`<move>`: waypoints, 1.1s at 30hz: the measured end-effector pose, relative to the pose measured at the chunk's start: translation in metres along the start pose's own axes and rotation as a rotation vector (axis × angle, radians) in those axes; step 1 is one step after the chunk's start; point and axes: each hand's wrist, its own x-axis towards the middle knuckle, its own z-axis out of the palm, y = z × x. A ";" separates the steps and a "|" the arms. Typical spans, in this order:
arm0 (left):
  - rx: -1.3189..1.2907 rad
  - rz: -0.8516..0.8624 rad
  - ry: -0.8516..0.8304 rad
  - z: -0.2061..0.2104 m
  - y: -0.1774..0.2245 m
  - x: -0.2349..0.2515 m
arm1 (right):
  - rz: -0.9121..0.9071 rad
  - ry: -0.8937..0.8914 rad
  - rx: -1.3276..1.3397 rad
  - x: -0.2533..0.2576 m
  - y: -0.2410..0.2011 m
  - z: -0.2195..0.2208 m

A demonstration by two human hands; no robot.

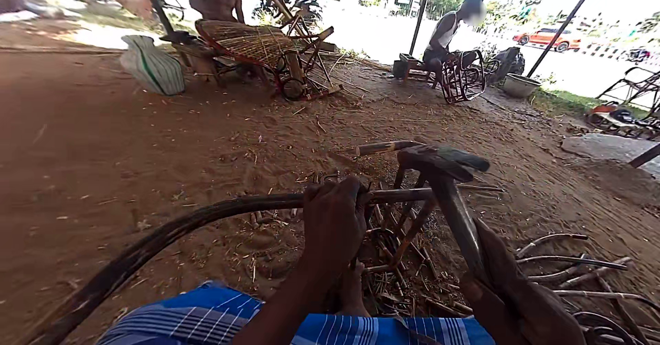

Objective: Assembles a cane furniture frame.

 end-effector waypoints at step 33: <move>-0.072 0.098 0.073 -0.036 -0.016 -0.058 | 0.369 -0.278 0.415 0.140 0.039 0.070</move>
